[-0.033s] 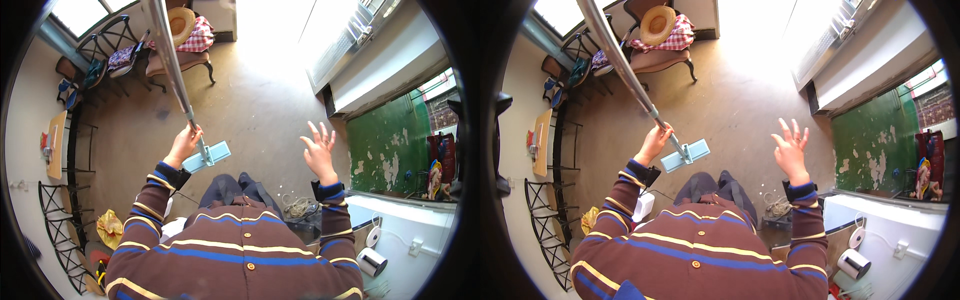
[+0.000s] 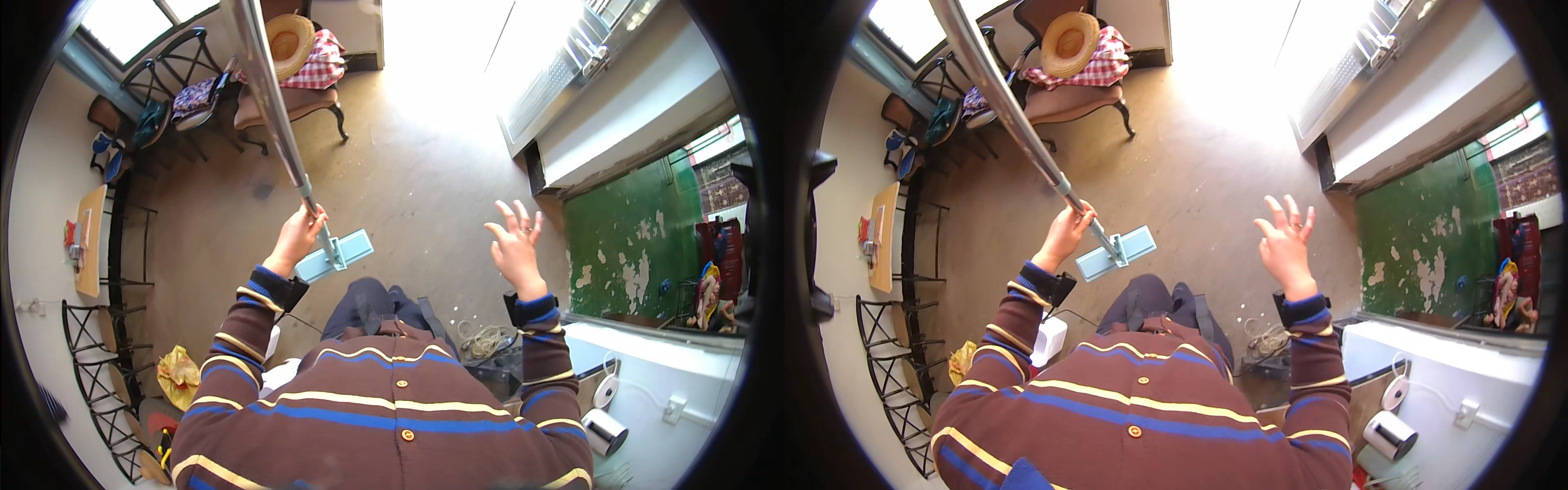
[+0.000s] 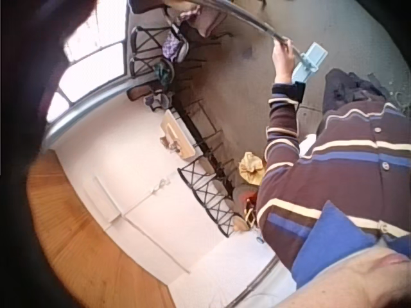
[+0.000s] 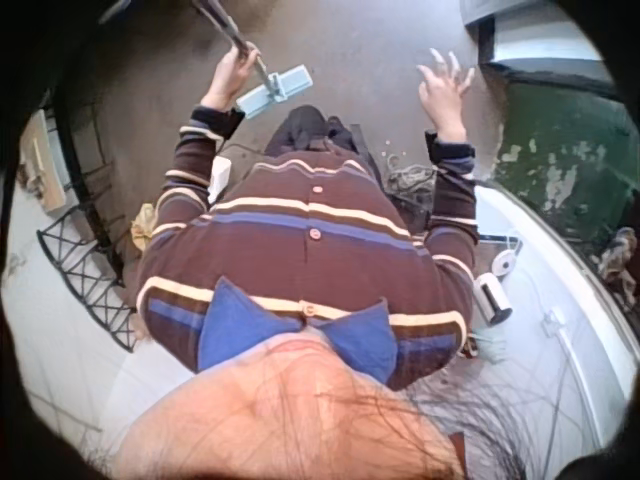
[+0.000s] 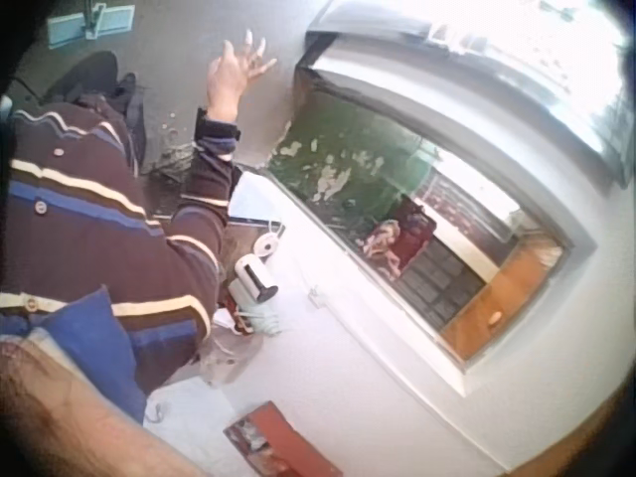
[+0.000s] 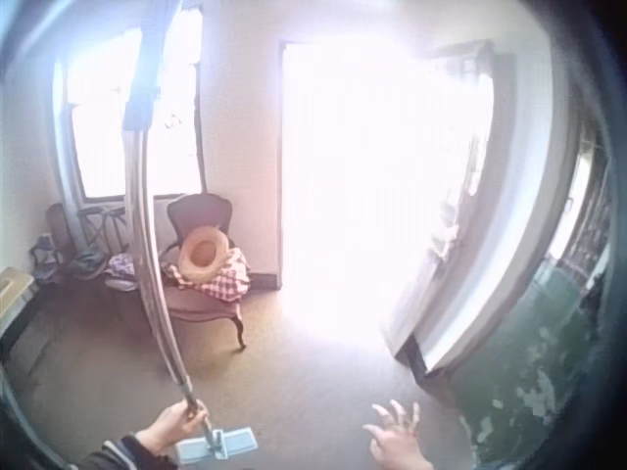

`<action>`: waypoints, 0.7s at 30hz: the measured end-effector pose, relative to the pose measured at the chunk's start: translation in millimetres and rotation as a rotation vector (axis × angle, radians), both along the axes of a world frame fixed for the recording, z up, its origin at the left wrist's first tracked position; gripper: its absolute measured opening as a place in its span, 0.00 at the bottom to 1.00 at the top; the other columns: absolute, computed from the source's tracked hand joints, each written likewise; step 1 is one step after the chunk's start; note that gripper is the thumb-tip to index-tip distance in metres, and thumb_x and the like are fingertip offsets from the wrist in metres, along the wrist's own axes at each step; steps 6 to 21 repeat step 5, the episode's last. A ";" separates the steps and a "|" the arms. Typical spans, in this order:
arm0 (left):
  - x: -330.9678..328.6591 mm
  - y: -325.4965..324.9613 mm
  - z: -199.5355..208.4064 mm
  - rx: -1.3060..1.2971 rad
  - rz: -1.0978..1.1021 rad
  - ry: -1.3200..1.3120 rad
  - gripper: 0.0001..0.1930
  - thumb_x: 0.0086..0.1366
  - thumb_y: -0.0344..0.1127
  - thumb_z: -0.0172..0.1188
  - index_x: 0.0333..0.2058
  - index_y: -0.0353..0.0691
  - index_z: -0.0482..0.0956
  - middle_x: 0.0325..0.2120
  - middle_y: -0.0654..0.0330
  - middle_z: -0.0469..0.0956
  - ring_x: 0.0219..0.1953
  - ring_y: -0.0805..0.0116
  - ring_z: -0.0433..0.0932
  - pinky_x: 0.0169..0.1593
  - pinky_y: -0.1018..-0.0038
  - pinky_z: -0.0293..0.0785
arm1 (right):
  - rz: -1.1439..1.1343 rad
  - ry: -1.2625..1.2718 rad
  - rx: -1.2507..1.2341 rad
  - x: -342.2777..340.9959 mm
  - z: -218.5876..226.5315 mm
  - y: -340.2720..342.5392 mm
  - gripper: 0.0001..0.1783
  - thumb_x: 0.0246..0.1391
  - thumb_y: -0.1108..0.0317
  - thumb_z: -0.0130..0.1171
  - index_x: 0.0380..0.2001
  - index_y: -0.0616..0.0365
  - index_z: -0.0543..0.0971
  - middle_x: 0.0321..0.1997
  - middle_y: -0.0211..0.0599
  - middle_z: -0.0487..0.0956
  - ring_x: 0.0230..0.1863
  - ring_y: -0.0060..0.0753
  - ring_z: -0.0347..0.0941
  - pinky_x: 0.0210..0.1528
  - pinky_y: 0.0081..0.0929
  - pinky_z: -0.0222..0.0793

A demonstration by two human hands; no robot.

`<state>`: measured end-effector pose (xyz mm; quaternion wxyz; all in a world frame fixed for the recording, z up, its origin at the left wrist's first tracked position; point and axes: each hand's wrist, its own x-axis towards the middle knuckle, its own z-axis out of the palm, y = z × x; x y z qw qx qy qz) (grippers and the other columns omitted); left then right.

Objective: The person rinses a cloth under running water, wrings it, and places it on a table. They then attach the cloth to a mop head and connect the mop head to a handle, completing the mop assembly.

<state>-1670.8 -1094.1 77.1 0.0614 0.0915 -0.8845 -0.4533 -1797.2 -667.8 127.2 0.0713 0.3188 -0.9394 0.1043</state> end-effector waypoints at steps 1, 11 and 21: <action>-26.0 -5.5 2.1 0.026 0.021 -0.021 0.08 0.66 0.28 0.57 0.42 0.37 0.71 0.32 0.55 0.80 0.38 0.58 0.82 0.41 0.68 0.77 | 0.005 -0.027 -0.001 -30.1 -4.4 -10.1 0.18 0.42 0.73 0.61 0.41 0.47 0.82 0.63 0.33 0.64 0.71 0.45 0.48 0.72 0.62 0.28; -132.5 -36.3 -5.4 0.057 0.047 -0.018 0.08 0.66 0.28 0.57 0.42 0.37 0.70 0.33 0.54 0.80 0.38 0.58 0.82 0.42 0.68 0.77 | 0.009 -0.143 0.094 -153.8 -26.0 -49.5 0.16 0.41 0.70 0.64 0.39 0.47 0.82 0.58 0.36 0.66 0.69 0.39 0.52 0.71 0.66 0.29; -132.5 -36.3 -5.4 0.057 0.047 -0.018 0.08 0.66 0.28 0.57 0.42 0.37 0.70 0.33 0.54 0.80 0.38 0.58 0.82 0.42 0.68 0.77 | 0.009 -0.143 0.094 -153.8 -26.0 -49.5 0.16 0.41 0.70 0.64 0.39 0.47 0.82 0.58 0.36 0.66 0.69 0.39 0.52 0.71 0.66 0.29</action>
